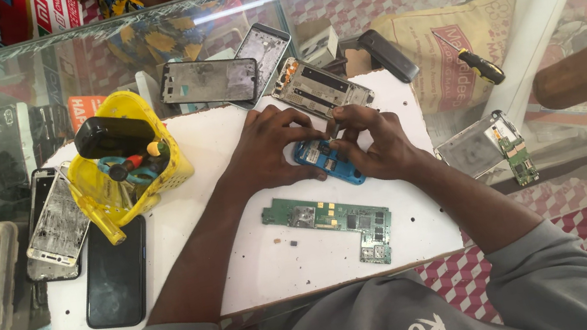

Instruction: The person uses a screwdriver to work on a small blue electronic component on a white work surface. They repeatedly tighten and loosen screws on the component while handling a black mobile phone nearby. The person continues adjusting the component throughout the clip.

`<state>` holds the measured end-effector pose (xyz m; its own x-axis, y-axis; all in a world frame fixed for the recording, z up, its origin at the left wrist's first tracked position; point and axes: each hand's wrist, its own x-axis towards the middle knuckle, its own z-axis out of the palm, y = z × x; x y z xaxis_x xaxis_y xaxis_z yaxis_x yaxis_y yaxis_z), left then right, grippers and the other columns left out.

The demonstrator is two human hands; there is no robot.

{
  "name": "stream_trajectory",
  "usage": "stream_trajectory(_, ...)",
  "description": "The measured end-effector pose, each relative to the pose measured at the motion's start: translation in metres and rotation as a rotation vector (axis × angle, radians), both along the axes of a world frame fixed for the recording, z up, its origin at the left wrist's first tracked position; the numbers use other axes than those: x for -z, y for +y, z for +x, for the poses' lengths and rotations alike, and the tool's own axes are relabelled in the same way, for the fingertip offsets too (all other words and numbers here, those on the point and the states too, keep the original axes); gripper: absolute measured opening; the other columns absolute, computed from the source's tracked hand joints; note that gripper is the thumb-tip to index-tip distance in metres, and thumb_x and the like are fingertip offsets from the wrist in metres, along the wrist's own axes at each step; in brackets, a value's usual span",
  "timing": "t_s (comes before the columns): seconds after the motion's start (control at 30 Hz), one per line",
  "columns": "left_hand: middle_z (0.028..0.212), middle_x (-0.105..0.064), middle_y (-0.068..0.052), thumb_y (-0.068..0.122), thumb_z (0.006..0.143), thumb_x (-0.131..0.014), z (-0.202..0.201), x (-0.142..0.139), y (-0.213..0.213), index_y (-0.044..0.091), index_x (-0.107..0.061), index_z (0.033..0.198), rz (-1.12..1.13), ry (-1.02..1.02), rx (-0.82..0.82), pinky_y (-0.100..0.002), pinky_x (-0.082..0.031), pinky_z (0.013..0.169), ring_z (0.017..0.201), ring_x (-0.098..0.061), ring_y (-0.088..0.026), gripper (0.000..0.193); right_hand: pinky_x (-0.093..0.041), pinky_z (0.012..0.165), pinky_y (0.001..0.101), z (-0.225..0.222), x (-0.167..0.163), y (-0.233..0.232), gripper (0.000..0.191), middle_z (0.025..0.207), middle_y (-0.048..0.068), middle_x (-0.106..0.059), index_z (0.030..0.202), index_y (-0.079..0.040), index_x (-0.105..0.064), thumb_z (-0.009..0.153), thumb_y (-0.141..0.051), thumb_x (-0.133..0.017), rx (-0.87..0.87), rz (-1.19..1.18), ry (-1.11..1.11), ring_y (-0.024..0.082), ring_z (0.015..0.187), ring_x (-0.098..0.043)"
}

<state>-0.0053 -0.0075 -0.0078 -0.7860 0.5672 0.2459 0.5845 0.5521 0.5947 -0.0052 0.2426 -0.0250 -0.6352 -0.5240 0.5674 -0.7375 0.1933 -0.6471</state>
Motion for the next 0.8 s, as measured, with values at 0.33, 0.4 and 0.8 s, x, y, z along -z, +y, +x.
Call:
stream_trajectory(0.33, 0.119, -0.067, 0.003, 0.058, 0.053, -0.095, 0.000, 0.001, 0.000, 0.024, -0.081, 0.109, -0.014, -0.036, -0.010, -0.039, -0.034, 0.102, 0.112, -0.054, -0.019, 0.067, -0.065, 0.066, 0.0326, 0.001, -0.002, -0.002, 0.067, 0.107, 0.017, -0.072, 0.145, -0.013, -0.031, 0.095, 0.010, -0.071, -0.011, -0.014, -0.015, 0.024, 0.085, -0.078)
stream_trajectory(0.4, 0.119, -0.068, 0.004, 0.058, 0.053, -0.095, 0.000, 0.000, 0.000, 0.024, -0.081, 0.110, -0.027, -0.039, -0.012, -0.039, -0.034, 0.103, 0.112, -0.054, -0.019, 0.067, -0.064, 0.063, 0.0325, 0.001, -0.001, -0.001, 0.067, 0.105, 0.017, -0.072, 0.144, -0.013, -0.032, 0.094, 0.009, -0.072, -0.010, -0.004, -0.030, 0.023, 0.080, -0.078)
stream_trajectory(0.8, 0.117, -0.067, 0.003, 0.058, 0.054, -0.094, 0.001, -0.001, -0.003, 0.019, -0.081, 0.109, 0.002, -0.052, -0.015, -0.039, -0.035, 0.100, 0.109, -0.054, -0.019, 0.070, -0.066, 0.069, 0.0331, 0.000, 0.012, -0.003, 0.065, 0.106, 0.019, -0.075, 0.143, -0.012, -0.029, 0.098, 0.005, -0.073, 0.074, -0.014, -0.062, 0.025, 0.085, -0.080)
